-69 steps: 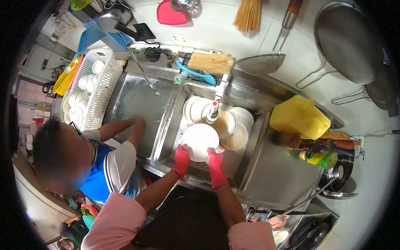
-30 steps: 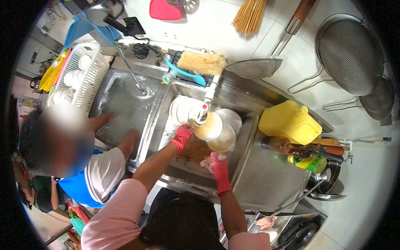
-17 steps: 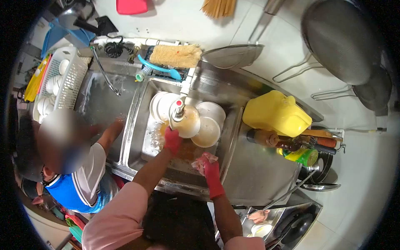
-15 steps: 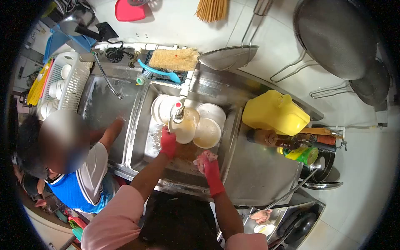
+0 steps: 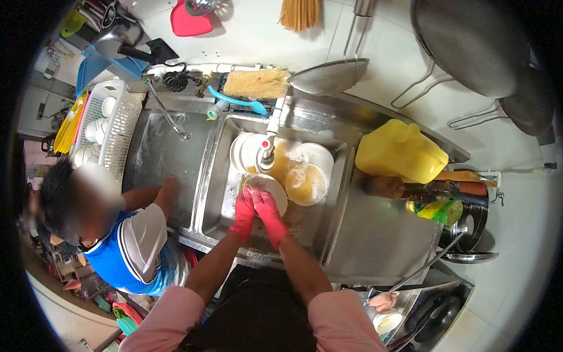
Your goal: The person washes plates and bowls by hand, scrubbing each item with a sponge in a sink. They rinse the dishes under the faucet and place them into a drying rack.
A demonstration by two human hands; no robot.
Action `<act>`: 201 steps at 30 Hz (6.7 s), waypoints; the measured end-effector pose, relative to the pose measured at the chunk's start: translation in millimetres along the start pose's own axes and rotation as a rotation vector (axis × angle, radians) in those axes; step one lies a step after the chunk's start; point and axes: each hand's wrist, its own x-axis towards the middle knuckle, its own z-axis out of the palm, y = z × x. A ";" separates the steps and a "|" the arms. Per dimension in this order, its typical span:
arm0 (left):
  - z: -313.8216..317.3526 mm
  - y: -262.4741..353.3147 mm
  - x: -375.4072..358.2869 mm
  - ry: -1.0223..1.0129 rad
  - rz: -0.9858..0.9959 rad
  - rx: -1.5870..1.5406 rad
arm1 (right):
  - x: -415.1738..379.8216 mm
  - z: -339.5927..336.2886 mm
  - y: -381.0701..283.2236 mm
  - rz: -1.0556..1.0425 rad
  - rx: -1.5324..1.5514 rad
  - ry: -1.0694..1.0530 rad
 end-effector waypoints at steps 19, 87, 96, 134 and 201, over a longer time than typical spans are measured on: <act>-17.1 -11.7 22.6 -0.178 -0.087 -0.083 | -16.8 -44.4 68.8 -0.340 -0.672 -0.044; -14.5 -44.2 -49.1 -0.261 -0.405 -0.122 | -48.7 -41.5 67.5 -0.552 -0.651 0.185; -54.8 -34.7 -23.3 0.335 -0.050 0.010 | -11.4 -55.8 40.4 -0.567 -0.911 0.059; 70.2 -91.6 138.1 0.260 -0.308 0.053 | -81.8 -111.5 66.4 0.408 1.250 0.129; -25.1 -34.9 10.5 -0.106 -0.111 0.186 | -15.5 -17.1 128.6 -0.340 -0.129 0.178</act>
